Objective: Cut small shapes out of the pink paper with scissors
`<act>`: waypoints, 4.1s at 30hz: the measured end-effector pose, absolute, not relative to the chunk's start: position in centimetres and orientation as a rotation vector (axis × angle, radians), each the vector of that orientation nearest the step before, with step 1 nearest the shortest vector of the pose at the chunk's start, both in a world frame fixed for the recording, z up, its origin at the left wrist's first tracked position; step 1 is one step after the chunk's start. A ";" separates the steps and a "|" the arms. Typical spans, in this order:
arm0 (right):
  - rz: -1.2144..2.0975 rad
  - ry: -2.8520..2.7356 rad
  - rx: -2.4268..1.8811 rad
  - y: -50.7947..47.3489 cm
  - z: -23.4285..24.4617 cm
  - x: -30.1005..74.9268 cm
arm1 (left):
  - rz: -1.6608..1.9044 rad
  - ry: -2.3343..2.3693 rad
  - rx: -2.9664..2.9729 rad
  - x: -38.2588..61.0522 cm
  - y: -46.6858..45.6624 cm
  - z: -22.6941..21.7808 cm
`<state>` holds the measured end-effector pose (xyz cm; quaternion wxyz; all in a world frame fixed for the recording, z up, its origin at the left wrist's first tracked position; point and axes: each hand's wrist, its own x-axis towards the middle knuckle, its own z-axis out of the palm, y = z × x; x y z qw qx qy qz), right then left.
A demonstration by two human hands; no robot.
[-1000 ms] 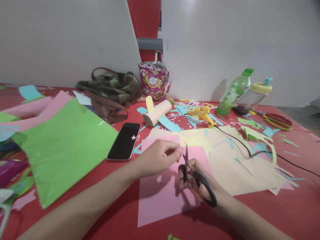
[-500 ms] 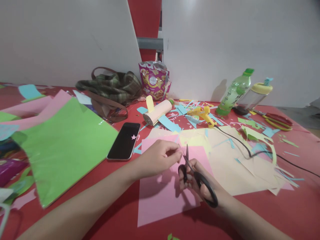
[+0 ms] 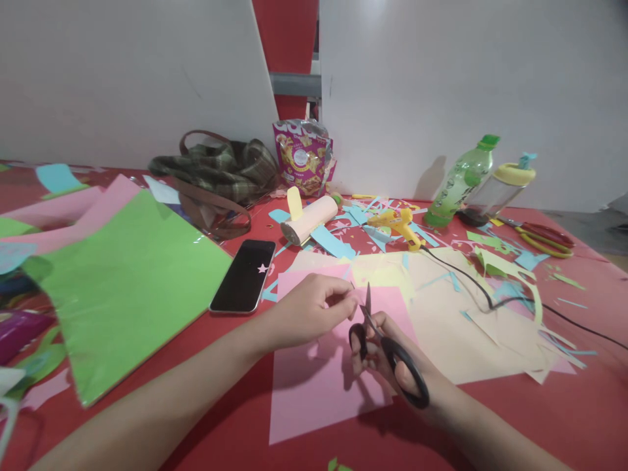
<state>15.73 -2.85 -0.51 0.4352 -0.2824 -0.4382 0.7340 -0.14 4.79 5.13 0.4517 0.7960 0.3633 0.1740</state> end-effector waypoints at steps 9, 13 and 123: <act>1.842 -1.079 -0.714 -2.9 -0.2 15.7 | 0.379 0.916 1.940 -0.2 4.8 5.6; 1.877 -1.047 -0.674 -2.9 -0.4 15.7 | 0.366 0.901 1.931 -0.4 4.8 5.7; 1.638 -1.270 -0.863 -3.4 -1.1 15.6 | 0.648 0.828 1.265 2.2 1.4 2.1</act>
